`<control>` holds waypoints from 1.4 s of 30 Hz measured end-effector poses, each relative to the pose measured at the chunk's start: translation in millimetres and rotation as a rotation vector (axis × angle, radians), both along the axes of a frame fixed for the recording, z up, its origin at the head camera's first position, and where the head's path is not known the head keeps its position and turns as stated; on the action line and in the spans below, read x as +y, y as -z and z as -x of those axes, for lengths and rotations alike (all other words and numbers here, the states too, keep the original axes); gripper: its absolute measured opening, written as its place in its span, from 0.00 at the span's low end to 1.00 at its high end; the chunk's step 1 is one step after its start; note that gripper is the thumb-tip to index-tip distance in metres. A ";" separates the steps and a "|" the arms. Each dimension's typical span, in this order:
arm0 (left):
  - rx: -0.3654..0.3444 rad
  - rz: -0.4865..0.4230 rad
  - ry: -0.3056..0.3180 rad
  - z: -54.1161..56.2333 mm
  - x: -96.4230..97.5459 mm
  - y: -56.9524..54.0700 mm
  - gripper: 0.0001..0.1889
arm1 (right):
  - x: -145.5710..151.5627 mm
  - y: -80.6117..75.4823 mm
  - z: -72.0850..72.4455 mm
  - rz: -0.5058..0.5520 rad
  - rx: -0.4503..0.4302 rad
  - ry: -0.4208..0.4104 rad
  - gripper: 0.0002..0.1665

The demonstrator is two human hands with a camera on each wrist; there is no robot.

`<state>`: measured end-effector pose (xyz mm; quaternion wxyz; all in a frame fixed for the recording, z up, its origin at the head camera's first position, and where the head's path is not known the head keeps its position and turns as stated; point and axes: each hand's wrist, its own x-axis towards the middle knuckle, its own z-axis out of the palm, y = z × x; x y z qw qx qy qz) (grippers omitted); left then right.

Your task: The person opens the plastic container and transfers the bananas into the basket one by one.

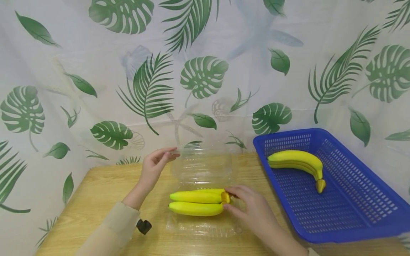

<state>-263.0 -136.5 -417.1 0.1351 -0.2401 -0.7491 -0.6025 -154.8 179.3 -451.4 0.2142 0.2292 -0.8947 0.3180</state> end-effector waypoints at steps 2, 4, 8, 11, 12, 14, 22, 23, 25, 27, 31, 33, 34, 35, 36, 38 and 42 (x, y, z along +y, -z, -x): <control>0.001 0.001 0.000 0.5 0.0 0.1 0.15 | -0.4 -0.4 0.7 0.009 -0.018 0.005 0.25; 0.004 0.002 0.000 0.8 -0.1 0.2 0.15 | -1.3 -0.8 1.2 0.018 -0.028 0.006 0.24; 0.004 0.004 0.000 0.6 -0.2 0.2 0.15 | -3.7 -2.5 2.3 0.045 -0.045 0.004 0.22; 0.004 0.001 0.002 0.0 -0.2 0.0 0.15 | -5.7 -5.1 4.2 0.076 -0.046 0.002 0.20; 0.004 0.000 0.004 -0.3 -0.2 -0.1 0.15 | -6.4 -5.9 4.9 0.092 -0.046 -0.001 0.20; 0.005 -0.003 0.005 -0.5 -0.1 -0.2 0.15 | -7.3 -8.0 6.5 0.119 -0.041 -0.012 0.19; -0.007 -0.021 0.008 -1.0 0.6 -0.4 0.15 | -6.7 -16.5 8.6 0.188 -0.136 -0.030 0.15; -0.010 -0.021 0.009 -0.9 0.7 -0.4 0.15 | -6.4 -17.6 8.9 0.193 -0.147 -0.032 0.15; -0.009 -0.017 0.007 -0.4 1.0 -0.1 0.15 | -6.0 -19.4 10.1 0.203 -0.165 -0.036 0.15; -0.008 -0.018 0.008 0.2 1.1 0.4 0.15 | -6.1 -21.1 11.1 0.209 -0.171 -0.038 0.15; -0.008 -0.022 0.011 0.5 1.2 0.4 0.15 | -8.9 -25.7 12.3 0.212 -0.146 -0.049 0.14; -0.009 -0.023 0.012 0.3 1.4 0.0 0.15 | -10.6 -28.6 12.3 0.204 -0.124 -0.052 0.14; -0.009 -0.021 0.011 0.2 1.6 -0.2 0.15 | -11.4 -30.0 12.4 0.201 -0.110 -0.055 0.14; -0.010 -0.020 0.011 0.2 1.7 -0.4 0.15 | -12.0 -31.4 12.4 0.196 -0.098 -0.054 0.13; -0.009 -0.020 0.011 0.3 1.8 -0.5 0.15 | -12.5 -32.9 12.3 0.194 -0.084 -0.056 0.14; -0.008 -0.019 0.011 0.3 2.1 -0.9 0.15 | -13.1 -36.2 11.6 0.188 -0.057 -0.056 0.14; -0.008 -0.020 0.011 0.9 2.1 -1.1 0.14 | -12.9 -43.7 10.1 0.181 -0.007 -0.044 0.15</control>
